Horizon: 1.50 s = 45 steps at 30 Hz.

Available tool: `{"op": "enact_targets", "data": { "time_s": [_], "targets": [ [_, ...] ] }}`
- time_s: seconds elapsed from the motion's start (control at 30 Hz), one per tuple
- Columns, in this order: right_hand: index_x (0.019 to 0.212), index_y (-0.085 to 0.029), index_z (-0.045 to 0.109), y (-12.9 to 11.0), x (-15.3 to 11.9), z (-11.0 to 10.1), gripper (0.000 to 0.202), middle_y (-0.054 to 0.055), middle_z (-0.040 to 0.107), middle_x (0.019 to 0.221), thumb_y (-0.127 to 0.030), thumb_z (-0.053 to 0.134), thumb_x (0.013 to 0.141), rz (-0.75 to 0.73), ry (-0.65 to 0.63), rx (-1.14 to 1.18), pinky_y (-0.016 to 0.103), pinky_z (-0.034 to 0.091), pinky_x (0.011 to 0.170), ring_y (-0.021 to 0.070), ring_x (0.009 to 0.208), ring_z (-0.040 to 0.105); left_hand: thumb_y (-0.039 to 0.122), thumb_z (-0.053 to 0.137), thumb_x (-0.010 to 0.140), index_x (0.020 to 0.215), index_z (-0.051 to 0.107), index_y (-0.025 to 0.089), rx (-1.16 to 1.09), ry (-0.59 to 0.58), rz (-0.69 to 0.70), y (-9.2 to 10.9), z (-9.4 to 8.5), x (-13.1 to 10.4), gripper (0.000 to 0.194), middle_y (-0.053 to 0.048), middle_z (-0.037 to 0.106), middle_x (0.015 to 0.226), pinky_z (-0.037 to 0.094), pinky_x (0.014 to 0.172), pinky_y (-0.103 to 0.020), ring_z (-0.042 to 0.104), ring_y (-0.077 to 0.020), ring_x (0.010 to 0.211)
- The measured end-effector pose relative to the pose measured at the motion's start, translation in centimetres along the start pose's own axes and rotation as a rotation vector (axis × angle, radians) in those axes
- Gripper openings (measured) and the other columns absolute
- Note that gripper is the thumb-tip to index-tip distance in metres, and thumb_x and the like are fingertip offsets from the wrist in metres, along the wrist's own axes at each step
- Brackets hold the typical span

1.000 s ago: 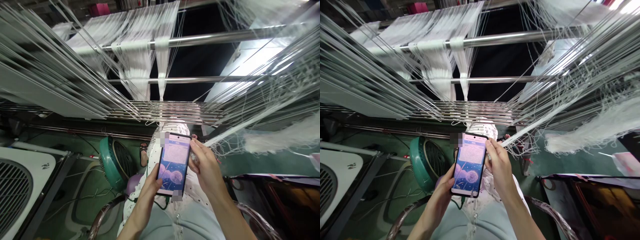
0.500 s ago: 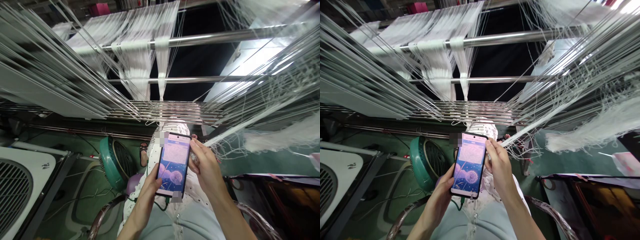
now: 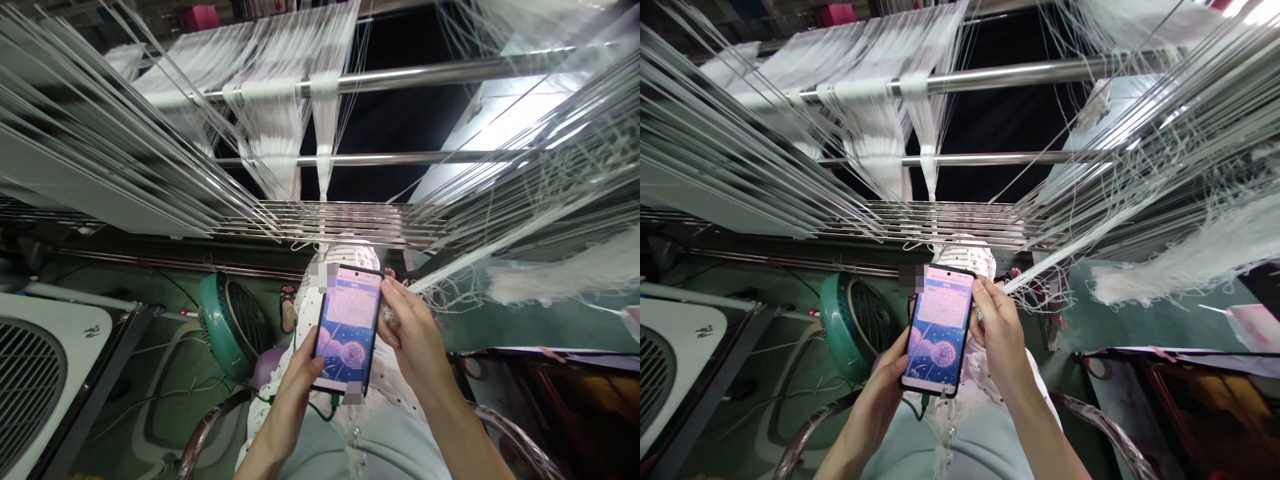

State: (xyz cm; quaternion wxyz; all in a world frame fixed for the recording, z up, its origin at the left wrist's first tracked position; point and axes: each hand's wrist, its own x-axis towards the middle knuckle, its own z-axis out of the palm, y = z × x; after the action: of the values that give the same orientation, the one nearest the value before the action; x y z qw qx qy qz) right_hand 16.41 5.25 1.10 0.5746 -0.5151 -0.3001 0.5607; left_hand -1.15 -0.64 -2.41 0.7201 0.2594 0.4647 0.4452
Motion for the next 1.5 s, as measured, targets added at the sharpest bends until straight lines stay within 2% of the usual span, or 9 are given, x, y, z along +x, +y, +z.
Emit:
{"op": "enact_targets", "data": {
  "time_s": [0.2, 0.47, 0.9, 1.07, 1.5],
  "targets": [
    [0.080, -0.018, 0.061, 0.02, -0.12, 0.07, 0.030, -0.008, 0.035, 0.049, -0.046, 0.066, 0.088, -0.004, 0.014, 0.012, 0.022, 0.010, 0.038, 0.0051, 0.037, 0.023, 0.041, 0.068, 0.083, 0.134, 0.062, 0.024, 0.005, 0.037, 0.013, -0.32, -0.22, 0.10, 0.054, -0.003, 0.048, 0.151, 0.017, 0.123, -0.047, 0.025, -0.0327, 0.148],
    [0.072, -0.018, 0.057, 0.33, 0.02, -0.13, 0.035, -0.008, 0.035, 0.047, -0.046, 0.065, 0.090, -0.012, -0.002, 0.007, 0.024, 0.010, 0.039, 0.0047, 0.036, 0.023, 0.041, 0.067, 0.084, 0.137, 0.059, 0.023, -0.019, 0.006, 0.013, -0.51, -0.36, 0.24, 0.056, -0.004, 0.047, 0.152, 0.014, 0.123, -0.047, 0.023, -0.0322, 0.149],
    [0.068, -0.018, 0.054, 0.44, -0.05, -0.15, 0.038, -0.008, 0.034, 0.047, -0.046, 0.064, 0.091, -0.017, -0.008, 0.000, 0.025, 0.010, 0.039, 0.0048, 0.036, 0.022, 0.039, 0.068, 0.083, 0.134, 0.061, 0.023, -0.044, 0.032, -0.015, -0.27, -0.17, 0.11, 0.054, -0.005, 0.049, 0.151, 0.015, 0.123, -0.051, 0.026, -0.0342, 0.148],
    [0.072, -0.018, 0.056, 0.34, -0.02, -0.19, 0.036, -0.008, 0.034, 0.047, -0.046, 0.064, 0.091, -0.015, -0.011, -0.003, 0.025, 0.009, 0.040, 0.0048, 0.036, 0.022, 0.039, 0.067, 0.083, 0.133, 0.062, 0.021, -0.042, 0.036, -0.009, -0.26, -0.08, 0.13, 0.054, -0.006, 0.049, 0.151, 0.017, 0.122, -0.050, 0.026, -0.0351, 0.148],
    [0.072, -0.017, 0.057, 0.35, -0.15, -0.14, 0.035, -0.007, 0.035, 0.048, -0.046, 0.064, 0.091, -0.020, -0.005, 0.000, 0.025, 0.009, 0.040, 0.0048, 0.037, 0.022, 0.042, 0.069, 0.082, 0.134, 0.062, 0.024, -0.017, 0.042, 0.002, -0.49, -0.29, 0.16, 0.055, -0.003, 0.048, 0.151, 0.015, 0.123, -0.047, 0.025, -0.0323, 0.148]
  ]
}}
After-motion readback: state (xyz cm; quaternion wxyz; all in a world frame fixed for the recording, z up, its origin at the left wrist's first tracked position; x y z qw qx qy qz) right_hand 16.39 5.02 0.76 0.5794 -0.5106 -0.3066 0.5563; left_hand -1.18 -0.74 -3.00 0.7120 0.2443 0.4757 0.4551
